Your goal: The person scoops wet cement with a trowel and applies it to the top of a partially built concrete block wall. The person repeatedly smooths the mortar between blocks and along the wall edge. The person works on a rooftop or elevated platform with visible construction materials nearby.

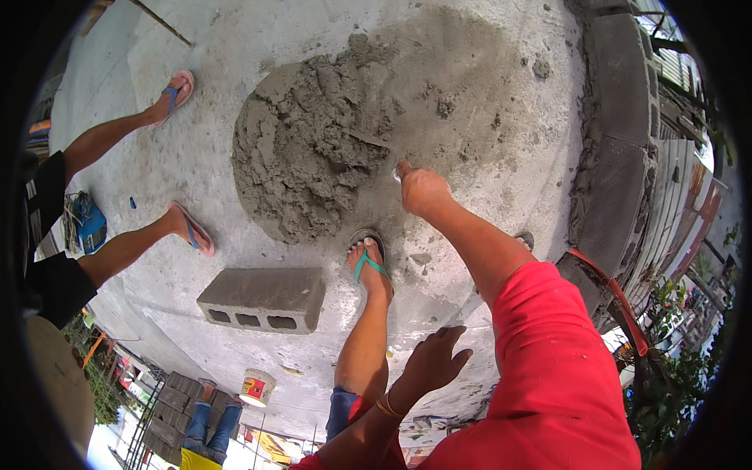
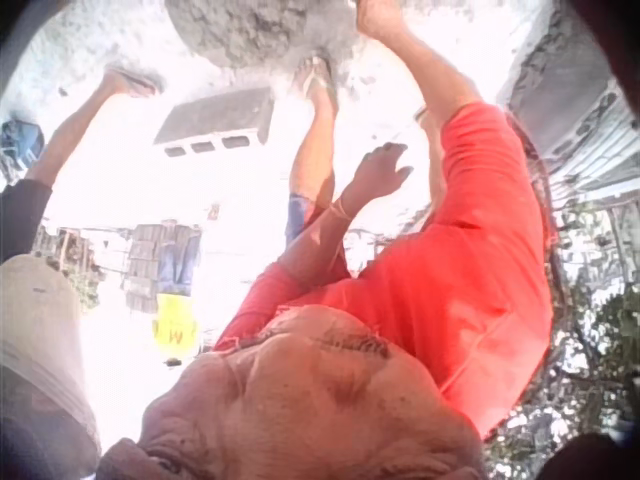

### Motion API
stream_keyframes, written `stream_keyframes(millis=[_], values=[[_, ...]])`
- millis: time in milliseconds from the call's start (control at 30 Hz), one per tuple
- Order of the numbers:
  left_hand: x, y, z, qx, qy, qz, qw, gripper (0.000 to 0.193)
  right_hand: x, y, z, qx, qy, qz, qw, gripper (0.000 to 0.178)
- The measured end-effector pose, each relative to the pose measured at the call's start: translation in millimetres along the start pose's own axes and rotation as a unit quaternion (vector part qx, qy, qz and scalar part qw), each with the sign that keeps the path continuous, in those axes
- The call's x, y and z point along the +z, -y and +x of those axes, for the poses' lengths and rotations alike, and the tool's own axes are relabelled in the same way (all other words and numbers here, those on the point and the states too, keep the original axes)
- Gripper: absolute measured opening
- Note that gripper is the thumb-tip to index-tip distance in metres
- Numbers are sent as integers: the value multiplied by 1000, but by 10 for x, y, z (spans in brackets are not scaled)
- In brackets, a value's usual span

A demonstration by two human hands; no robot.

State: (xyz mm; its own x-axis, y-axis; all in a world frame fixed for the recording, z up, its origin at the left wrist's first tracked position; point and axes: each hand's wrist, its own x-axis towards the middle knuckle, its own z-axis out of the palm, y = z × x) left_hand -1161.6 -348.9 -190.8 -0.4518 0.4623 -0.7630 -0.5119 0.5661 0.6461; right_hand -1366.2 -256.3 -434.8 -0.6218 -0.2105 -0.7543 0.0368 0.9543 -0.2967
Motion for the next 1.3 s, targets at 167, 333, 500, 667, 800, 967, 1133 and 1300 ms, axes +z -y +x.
stream_keyframes(millis=[167, 333, 500, 667, 800, 967, 1133, 1300], values=[[-195, 79, -80, -36, 80, -21, 996, 54, 199, -346, -483, 43, -68, 343, 936, 37], [-135, 247, -103, -19, 88, 16, 996, 53, 532, 412, 410, 70, 107, 581, 804, 16], [-82, 285, -104, -24, 61, 18, 998, 54, 783, 630, 586, -53, -136, 340, 929, 34], [-44, 213, -72, -9, 38, 31, 999, 52, 620, 613, -293, -14, -185, 137, 973, 58], [23, 217, -21, -14, 76, 33, 996, 50, 264, 875, -324, -43, 9, 263, 964, 70], [-26, 202, 23, -50, 119, 63, 990, 47, 239, 712, -123, 100, 173, 428, 881, 81], [-6, 130, 0, -58, 138, 45, 988, 59, 699, 33, -790, 194, -13, 504, 841, 70], [10, 266, -9, -17, 113, 66, 991, 48, 810, 362, 23, 14, -16, 483, 876, 47]])
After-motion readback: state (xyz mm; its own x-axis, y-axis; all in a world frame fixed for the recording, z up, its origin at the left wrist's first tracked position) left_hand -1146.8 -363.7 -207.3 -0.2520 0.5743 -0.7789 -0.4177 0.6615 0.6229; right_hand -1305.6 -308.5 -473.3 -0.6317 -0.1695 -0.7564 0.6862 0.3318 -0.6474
